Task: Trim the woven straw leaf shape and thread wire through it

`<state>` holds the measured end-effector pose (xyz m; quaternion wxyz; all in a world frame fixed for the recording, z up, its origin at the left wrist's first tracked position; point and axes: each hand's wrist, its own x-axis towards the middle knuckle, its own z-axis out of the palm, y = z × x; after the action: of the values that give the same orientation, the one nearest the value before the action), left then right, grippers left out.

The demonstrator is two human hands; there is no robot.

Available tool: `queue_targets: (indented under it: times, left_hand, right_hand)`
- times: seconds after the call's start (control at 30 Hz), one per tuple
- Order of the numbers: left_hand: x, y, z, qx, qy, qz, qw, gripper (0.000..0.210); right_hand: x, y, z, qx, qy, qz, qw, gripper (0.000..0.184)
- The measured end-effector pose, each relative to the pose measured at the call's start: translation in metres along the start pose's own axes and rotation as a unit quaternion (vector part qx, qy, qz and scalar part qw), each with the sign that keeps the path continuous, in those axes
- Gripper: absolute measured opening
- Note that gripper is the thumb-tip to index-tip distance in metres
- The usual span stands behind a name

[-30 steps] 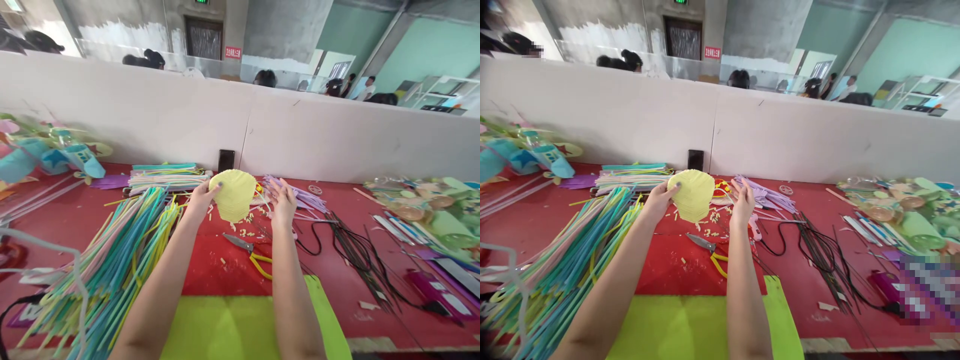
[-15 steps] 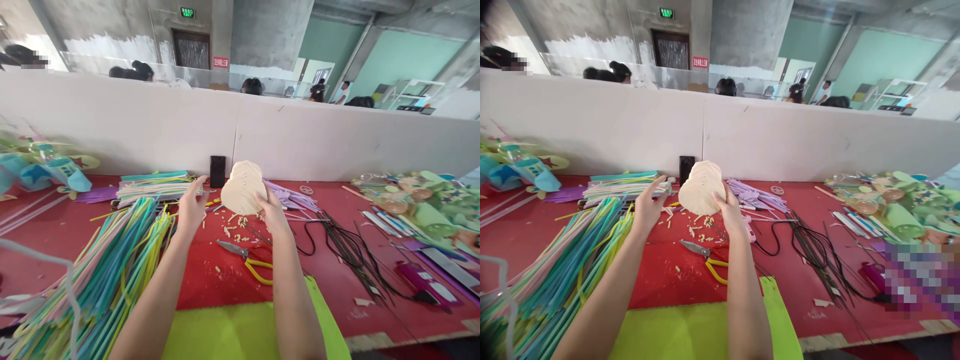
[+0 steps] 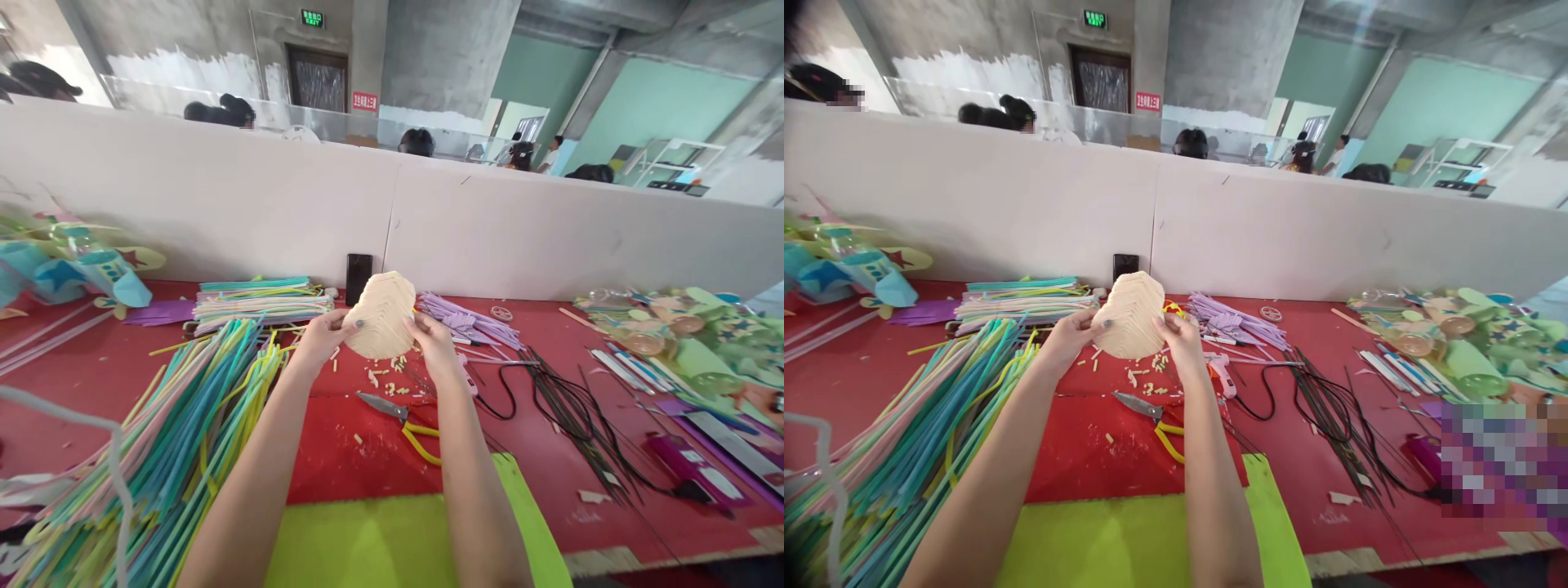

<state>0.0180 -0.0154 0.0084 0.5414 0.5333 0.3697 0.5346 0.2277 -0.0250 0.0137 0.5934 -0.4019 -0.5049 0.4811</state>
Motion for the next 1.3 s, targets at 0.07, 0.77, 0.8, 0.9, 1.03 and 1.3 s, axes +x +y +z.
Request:
queue_targets:
  times: [0.07,0.77,0.8,0.9,1.03,1.3]
  left_hand:
    - [0.001,-0.004,0.002,-0.041,-0.001,0.002,0.999,0.055]
    - [0.005,-0.022,0.028,-0.210,0.059,0.009,0.976,0.051]
    - [0.005,-0.021,0.028,-0.213,0.061,0.011,0.975,0.050]
    - [0.004,-0.019,0.029,-0.219,0.066,0.020,0.973,0.047]
    - [0.004,-0.016,0.030,-0.228,0.065,0.027,0.971,0.049]
    - [0.000,-0.015,0.028,-0.235,0.012,-0.015,0.972,0.049]
  right_hand:
    - [0.001,0.002,0.002,0.005,0.034,-0.012,0.999,0.029]
    - [0.010,0.016,-0.006,-0.008,0.051,-0.027,0.998,0.036]
    - [0.009,0.014,-0.007,-0.002,0.050,-0.023,0.998,0.038]
    - [0.007,0.009,-0.008,-0.004,0.053,-0.012,0.999,0.038]
    - [0.005,0.003,-0.006,-0.049,0.061,-0.028,0.997,0.036]
    - [0.001,0.001,0.003,-0.130,0.040,-0.054,0.989,0.038]
